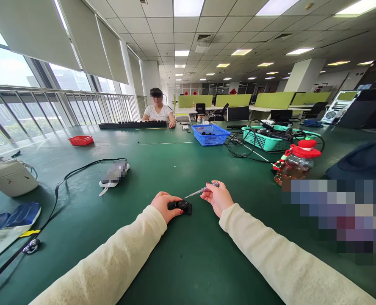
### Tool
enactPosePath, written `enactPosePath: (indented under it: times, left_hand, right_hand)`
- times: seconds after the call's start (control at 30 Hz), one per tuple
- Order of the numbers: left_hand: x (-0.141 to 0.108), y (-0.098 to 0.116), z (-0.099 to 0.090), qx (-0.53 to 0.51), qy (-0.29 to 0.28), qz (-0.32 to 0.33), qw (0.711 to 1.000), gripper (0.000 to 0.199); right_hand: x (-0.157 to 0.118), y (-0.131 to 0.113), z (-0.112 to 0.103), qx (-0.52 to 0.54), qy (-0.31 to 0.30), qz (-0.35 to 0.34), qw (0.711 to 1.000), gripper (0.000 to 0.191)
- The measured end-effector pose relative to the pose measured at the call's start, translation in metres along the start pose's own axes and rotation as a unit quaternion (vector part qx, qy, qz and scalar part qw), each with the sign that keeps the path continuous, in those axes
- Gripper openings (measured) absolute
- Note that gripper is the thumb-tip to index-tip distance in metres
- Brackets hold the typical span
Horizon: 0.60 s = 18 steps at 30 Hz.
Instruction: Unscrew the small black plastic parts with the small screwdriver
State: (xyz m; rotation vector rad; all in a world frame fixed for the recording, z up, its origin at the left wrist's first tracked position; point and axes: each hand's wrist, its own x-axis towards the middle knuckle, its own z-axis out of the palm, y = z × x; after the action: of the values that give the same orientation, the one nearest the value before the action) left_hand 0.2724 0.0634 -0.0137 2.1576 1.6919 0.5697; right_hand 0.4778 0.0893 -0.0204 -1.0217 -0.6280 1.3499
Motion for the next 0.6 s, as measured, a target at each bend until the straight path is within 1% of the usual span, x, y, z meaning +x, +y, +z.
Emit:
enactPosePath:
  times: [0.1, 0.2, 0.3, 0.37, 0.47, 0.53, 0.6]
  left_hand:
    - [0.000, 0.000, 0.000, -0.003, 0.001, -0.002, 1.000, 0.040]
    - [0.000, -0.001, 0.001, -0.006, 0.007, 0.002, 1.000, 0.039]
    - [-0.001, -0.002, 0.001, -0.011, 0.016, 0.003, 1.000, 0.038]
    - [-0.001, -0.002, 0.000, -0.016, 0.030, -0.013, 0.999, 0.039]
    - [-0.003, 0.000, -0.001, -0.021, 0.033, -0.027, 0.999, 0.039]
    - [-0.004, 0.003, -0.002, -0.023, 0.025, -0.016, 0.999, 0.038]
    - [-0.004, 0.004, -0.002, -0.025, 0.019, 0.000, 1.000, 0.036]
  right_hand:
    - [0.005, 0.001, -0.005, 0.015, -0.011, -0.003, 1.000, 0.035]
    - [0.013, -0.003, -0.011, 0.043, -0.036, -0.006, 0.998, 0.027]
    - [0.021, -0.012, -0.018, 0.076, -0.011, 0.019, 0.997, 0.018]
    - [0.024, -0.016, -0.022, 0.079, 0.008, 0.024, 0.997, 0.019]
    - [0.023, -0.018, -0.022, 0.071, 0.022, 0.021, 0.997, 0.020]
    - [0.017, -0.016, -0.018, 0.058, 0.009, 0.018, 0.998, 0.021]
    - [0.011, -0.014, -0.013, 0.037, -0.019, -0.001, 0.999, 0.025]
